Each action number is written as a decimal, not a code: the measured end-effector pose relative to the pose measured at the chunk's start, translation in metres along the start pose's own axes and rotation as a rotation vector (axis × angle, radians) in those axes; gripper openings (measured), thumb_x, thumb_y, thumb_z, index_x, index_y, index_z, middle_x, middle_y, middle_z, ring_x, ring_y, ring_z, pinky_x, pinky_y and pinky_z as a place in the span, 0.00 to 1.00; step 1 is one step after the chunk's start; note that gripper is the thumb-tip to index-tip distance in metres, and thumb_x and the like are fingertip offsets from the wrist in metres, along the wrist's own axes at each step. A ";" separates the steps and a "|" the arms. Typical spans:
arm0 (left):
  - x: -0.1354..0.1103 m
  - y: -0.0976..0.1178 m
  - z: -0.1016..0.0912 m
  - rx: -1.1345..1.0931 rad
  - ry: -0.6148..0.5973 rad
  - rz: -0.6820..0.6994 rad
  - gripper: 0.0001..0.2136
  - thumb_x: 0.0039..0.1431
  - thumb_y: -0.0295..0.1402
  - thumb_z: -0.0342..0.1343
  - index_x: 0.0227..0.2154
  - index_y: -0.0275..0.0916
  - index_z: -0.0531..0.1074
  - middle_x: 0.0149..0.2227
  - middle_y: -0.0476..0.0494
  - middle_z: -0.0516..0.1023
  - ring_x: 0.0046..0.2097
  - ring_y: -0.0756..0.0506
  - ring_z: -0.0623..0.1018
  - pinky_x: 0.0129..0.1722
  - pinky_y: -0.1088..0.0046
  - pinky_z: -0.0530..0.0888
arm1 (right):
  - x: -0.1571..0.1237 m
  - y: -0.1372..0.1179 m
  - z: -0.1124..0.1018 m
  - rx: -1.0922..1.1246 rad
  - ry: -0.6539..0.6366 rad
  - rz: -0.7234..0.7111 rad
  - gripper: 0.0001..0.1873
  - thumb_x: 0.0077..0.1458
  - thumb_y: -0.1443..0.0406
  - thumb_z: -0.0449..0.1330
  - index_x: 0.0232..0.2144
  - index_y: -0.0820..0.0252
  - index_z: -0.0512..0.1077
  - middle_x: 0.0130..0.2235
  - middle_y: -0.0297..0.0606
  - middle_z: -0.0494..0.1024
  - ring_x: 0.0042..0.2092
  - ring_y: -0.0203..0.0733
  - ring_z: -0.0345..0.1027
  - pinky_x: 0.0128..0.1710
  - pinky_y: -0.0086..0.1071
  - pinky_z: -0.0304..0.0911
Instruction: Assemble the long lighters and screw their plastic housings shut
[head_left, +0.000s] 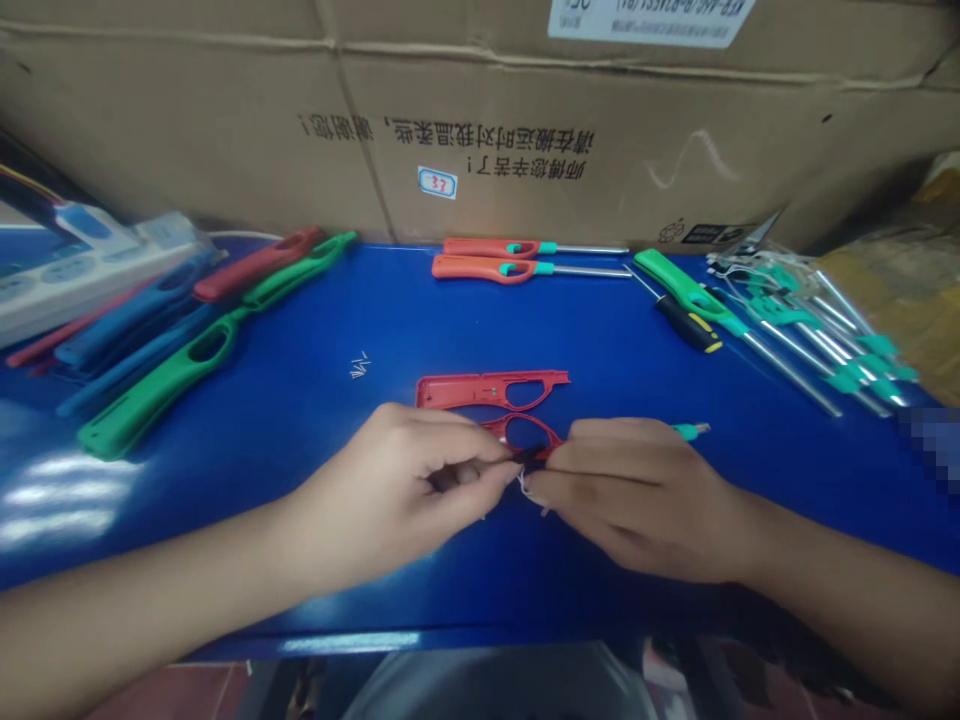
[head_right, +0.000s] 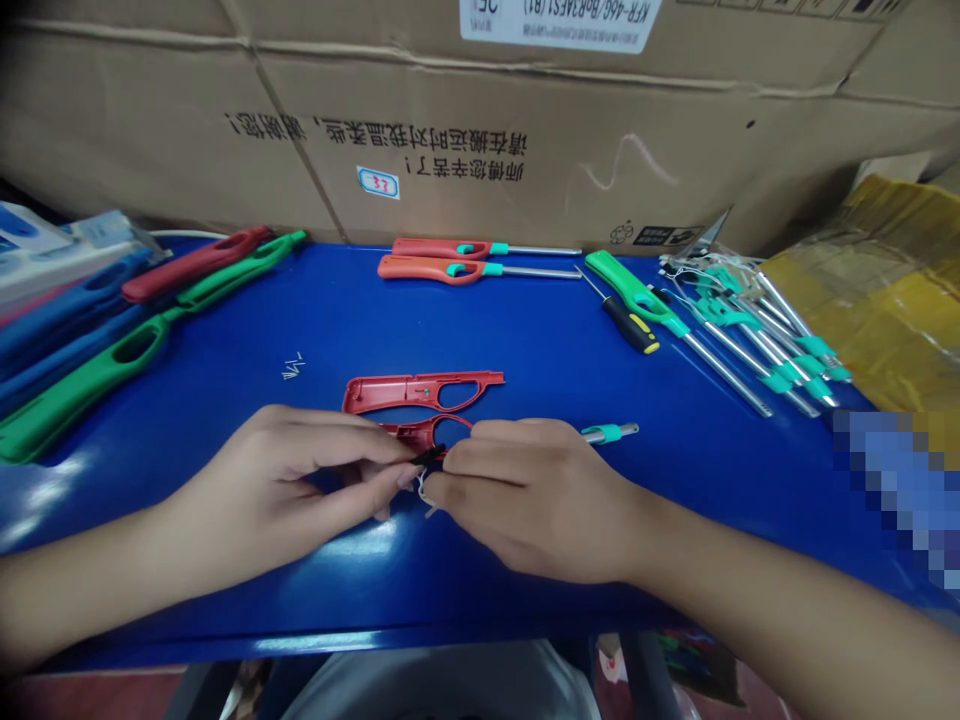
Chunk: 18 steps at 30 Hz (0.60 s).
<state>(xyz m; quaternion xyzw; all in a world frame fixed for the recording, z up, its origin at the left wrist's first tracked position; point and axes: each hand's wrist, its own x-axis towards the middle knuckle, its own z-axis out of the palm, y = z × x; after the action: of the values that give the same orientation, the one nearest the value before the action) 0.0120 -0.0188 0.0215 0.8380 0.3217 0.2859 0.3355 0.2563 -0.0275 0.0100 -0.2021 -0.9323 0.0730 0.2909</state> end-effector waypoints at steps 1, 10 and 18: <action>-0.001 -0.001 0.000 0.062 0.009 0.056 0.06 0.66 0.27 0.60 0.33 0.34 0.80 0.29 0.49 0.83 0.27 0.53 0.79 0.28 0.80 0.73 | 0.000 0.000 0.001 0.015 0.004 0.003 0.07 0.66 0.72 0.59 0.43 0.67 0.77 0.34 0.39 0.81 0.32 0.37 0.67 0.31 0.35 0.61; -0.008 -0.002 -0.001 0.474 0.016 0.371 0.05 0.69 0.26 0.56 0.42 0.31 0.76 0.39 0.41 0.84 0.37 0.44 0.83 0.35 0.68 0.78 | 0.001 -0.003 0.005 0.145 0.016 0.097 0.07 0.66 0.73 0.59 0.41 0.65 0.78 0.34 0.38 0.80 0.34 0.35 0.69 0.36 0.31 0.65; 0.003 0.005 0.000 -0.127 -0.076 -0.130 0.08 0.69 0.29 0.57 0.34 0.36 0.78 0.24 0.54 0.77 0.23 0.55 0.74 0.21 0.84 0.71 | 0.001 -0.002 0.000 0.147 0.008 0.144 0.05 0.65 0.72 0.61 0.41 0.63 0.77 0.36 0.38 0.81 0.36 0.34 0.71 0.40 0.29 0.67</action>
<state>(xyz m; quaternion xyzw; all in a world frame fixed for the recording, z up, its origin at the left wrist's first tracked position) 0.0156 -0.0189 0.0261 0.8026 0.3437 0.2512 0.4179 0.2547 -0.0284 0.0110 -0.2472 -0.9063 0.1609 0.3027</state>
